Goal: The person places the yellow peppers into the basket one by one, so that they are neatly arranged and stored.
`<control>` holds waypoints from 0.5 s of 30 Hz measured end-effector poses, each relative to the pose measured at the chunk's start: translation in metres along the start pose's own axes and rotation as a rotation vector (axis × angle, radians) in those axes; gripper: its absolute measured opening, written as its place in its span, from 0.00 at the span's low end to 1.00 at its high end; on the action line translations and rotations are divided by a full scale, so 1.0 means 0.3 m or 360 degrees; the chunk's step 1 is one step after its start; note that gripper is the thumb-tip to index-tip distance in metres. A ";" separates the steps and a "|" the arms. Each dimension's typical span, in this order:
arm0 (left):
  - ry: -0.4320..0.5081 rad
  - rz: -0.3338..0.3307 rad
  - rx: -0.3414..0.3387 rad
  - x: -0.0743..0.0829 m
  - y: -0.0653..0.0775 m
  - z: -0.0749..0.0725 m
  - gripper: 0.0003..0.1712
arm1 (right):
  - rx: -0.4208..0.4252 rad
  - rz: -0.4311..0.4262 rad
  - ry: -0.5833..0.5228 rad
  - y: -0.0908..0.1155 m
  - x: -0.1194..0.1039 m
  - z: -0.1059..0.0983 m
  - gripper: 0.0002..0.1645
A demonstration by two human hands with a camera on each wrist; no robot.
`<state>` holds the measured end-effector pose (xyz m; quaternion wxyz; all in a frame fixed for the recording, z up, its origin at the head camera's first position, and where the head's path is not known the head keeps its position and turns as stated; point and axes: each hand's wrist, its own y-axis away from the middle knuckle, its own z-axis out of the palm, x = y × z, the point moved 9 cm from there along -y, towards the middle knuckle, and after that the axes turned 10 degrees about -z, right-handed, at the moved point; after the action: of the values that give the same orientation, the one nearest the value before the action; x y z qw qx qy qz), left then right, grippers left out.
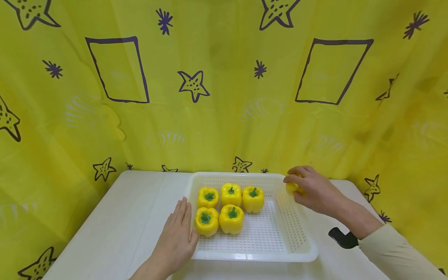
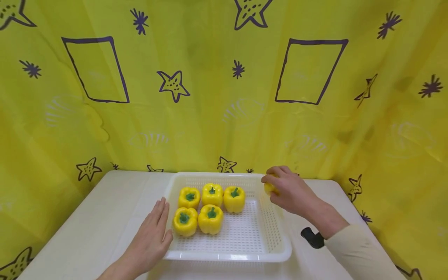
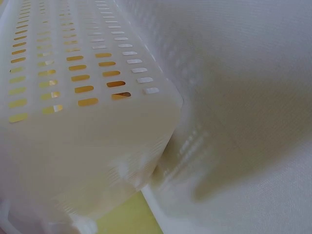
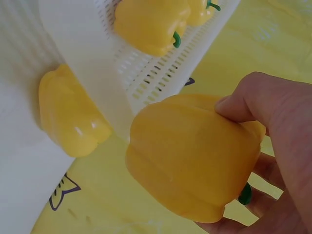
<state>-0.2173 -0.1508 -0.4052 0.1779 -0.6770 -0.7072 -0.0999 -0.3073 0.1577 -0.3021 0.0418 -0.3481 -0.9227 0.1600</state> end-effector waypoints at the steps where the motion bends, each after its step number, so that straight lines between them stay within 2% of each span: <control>1: 0.0001 -0.0001 -0.0003 -0.001 0.000 0.001 0.39 | -0.0002 0.0000 -0.0004 -0.002 -0.003 0.003 0.20; 15: -0.0004 0.0014 0.0013 0.001 0.000 0.003 0.39 | -0.0031 -0.0074 -0.0067 -0.039 -0.070 0.051 0.20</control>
<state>-0.2173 -0.1503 -0.4060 0.1800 -0.6795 -0.7048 -0.0954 -0.3019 0.1316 -0.3121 0.0228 -0.3236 -0.9328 0.1573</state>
